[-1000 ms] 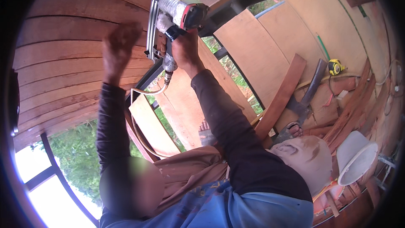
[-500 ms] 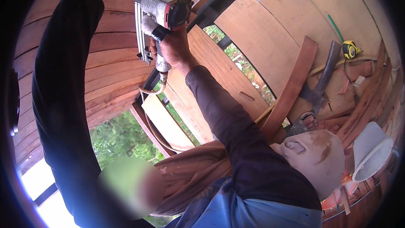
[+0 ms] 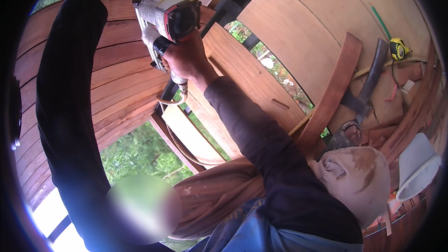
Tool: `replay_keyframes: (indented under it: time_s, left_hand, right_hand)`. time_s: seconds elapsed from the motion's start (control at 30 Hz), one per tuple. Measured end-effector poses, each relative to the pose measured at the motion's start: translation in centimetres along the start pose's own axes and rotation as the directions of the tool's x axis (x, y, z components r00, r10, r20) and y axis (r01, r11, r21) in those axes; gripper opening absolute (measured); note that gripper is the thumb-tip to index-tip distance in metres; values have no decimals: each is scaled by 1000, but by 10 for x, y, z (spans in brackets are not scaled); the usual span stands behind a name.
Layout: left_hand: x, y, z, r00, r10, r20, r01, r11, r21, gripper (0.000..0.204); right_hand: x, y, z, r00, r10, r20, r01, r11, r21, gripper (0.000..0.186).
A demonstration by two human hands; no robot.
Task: The person installs wooden planks onto a curved wooden structure using a pneumatic nail gun. They position each plank, secure it with nails, and occasionally use a hammer to adjust the fit.
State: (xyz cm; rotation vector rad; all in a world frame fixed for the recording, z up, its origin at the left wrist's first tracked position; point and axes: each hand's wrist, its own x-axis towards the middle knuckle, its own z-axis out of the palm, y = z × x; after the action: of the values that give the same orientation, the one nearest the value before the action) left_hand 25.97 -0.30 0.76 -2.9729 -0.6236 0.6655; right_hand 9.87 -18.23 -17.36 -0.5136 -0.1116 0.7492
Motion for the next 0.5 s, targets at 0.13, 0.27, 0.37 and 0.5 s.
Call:
replay_keyframes:
  time_s: [0.13, 0.27, 0.37, 0.5]
  left_hand:
    - [0, -1, 4, 1000, -15, -27, 14, 1000, -17, 68]
    - [-11, 7, 4, 999, 2, -47, -5, 998, -67, 69]
    - [-10, 6, 2, 998, 7, -55, -11, 997, -80, 69]
    - [-3, 4, 5, 998, 7, -55, -11, 997, -72, 69]
  right_hand:
    - [0, -6, 4, 999, -45, -5, 44, 991, -124, 32]
    - [4, 9, 2, 989, -148, 29, 150, 957, -247, 34]
    - [5, 4, -1, 997, -66, 30, 72, 955, -286, 36]
    - [4, -7, 2, 999, -50, 6, 48, 931, -362, 38]
